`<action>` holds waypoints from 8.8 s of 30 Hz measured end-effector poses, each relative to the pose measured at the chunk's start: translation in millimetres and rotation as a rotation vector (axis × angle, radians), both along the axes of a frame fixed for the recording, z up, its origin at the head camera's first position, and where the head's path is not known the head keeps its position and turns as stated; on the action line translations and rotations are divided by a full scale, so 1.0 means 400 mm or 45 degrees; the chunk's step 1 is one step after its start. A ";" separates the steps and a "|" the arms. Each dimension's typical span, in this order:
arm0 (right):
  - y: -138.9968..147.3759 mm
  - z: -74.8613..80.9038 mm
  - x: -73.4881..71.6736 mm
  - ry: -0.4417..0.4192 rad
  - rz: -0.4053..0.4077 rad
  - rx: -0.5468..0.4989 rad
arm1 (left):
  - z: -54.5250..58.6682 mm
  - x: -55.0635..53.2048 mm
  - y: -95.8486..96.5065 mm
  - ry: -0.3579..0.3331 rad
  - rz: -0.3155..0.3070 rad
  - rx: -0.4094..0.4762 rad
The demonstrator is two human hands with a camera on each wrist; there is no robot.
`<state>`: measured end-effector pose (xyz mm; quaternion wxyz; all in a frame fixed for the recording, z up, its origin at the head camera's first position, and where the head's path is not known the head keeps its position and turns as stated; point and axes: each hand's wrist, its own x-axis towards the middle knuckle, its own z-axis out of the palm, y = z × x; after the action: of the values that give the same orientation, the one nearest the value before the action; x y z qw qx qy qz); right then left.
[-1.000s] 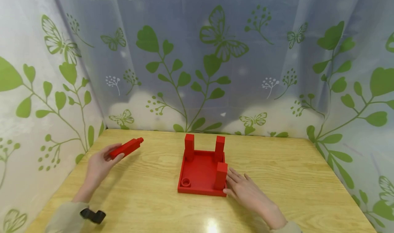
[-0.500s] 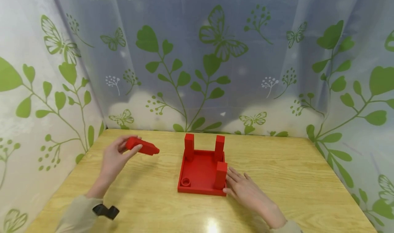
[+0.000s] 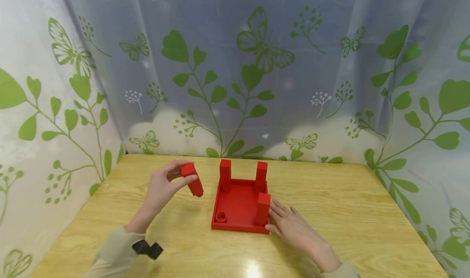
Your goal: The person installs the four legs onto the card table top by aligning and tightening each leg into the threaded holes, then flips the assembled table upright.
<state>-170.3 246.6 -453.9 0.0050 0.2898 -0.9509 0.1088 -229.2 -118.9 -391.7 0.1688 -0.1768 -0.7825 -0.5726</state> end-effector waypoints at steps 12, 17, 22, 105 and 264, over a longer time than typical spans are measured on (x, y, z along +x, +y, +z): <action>0.002 -0.007 -0.002 0.035 0.015 -0.015 | -0.014 0.018 0.086 -0.087 -0.169 0.022; 0.002 -0.006 -0.003 0.017 0.009 -0.008 | -0.036 0.027 0.110 -0.139 -0.214 -0.005; 0.001 -0.003 -0.002 0.011 0.002 -0.009 | -0.050 0.036 0.124 -0.181 -0.244 -0.023; 0.001 -0.008 -0.001 0.019 -0.005 -0.013 | -0.121 0.050 0.138 -0.147 -0.556 -0.056; 0.003 -0.009 0.003 0.040 -0.010 -0.023 | -0.179 0.077 0.152 -0.236 -0.304 -0.001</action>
<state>-169.2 247.9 -457.4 0.0230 0.2876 -0.9508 0.1129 -198.6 -58.1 -463.2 0.0262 -0.2152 -0.7684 -0.6021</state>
